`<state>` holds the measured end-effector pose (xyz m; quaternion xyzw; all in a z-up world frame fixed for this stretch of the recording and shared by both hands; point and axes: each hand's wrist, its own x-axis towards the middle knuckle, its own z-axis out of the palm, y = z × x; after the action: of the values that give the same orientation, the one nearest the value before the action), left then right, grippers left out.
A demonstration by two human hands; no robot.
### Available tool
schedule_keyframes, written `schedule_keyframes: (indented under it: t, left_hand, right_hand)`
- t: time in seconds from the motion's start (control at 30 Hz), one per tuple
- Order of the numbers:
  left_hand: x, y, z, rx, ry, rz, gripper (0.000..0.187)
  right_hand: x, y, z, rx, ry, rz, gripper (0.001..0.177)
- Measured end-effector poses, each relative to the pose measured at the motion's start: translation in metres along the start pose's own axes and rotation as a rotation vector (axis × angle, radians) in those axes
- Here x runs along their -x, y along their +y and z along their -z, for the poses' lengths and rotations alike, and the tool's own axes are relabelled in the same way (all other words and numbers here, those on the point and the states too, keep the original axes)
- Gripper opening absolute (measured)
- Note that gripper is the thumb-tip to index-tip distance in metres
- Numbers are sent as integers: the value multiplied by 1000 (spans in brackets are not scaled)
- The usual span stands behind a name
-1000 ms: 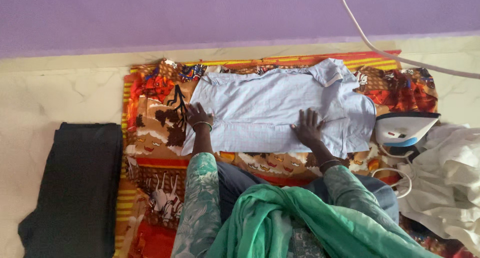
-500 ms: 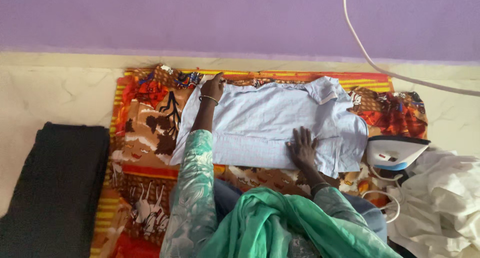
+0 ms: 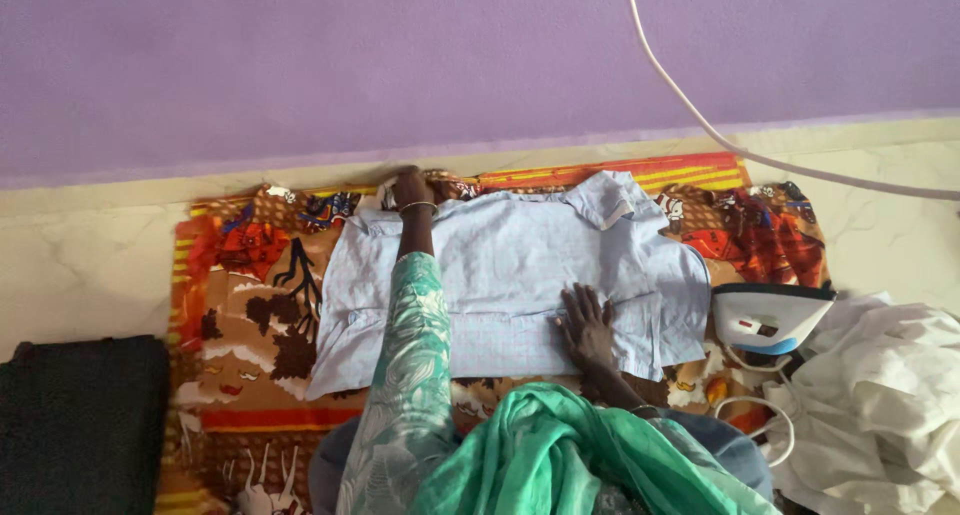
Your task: The person irons a light blue checkered shirt laid out on a patterned mat on the floor. They smooth the fabric, use an electric iron on the body and sleeves, and fold the shirt after ironing.
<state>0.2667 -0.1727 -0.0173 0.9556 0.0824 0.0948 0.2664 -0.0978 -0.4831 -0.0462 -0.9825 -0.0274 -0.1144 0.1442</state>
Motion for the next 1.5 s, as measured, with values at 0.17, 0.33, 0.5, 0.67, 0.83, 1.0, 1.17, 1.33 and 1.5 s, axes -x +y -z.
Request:
schedule_keyframes:
  t: [0.17,0.33,0.5,0.67,0.83,1.0,1.17,1.33,1.5]
  left_hand:
    - [1,-40,15,60,-99,-429,44]
    - [32,-150,89,242,308,-124,26]
    - [64,-196,111,-238,-89,-88,58]
    - [40,-205,102,-203,-271,170,65]
    - [12,-224,116,-430,-147,101,70]
    - [3,-217,104,-246,-184,343,67]
    - [37,-200,92,-180,314,15,64]
    - [72,-168,81,56,37,-189,60]
    - [77,-132,80,111,-51,-141,70]
  right_hand:
    - [3,-7,9,-64,13,-14,58]
    - [1,-11,15,-67,-7,-38,57]
    - [4,-7,14,-73,2,-6,55]
    - [4,2,8,-79,3,-9,54]
    - [4,-6,12,-44,-7,-44,52]
    - [4,-12,19,-74,-12,-54,50]
    - [0,-12,18,-62,22,-32,52]
    - [0,-16,18,-44,8,-48,53]
    - [-2,-20,24,-69,-11,-83,50]
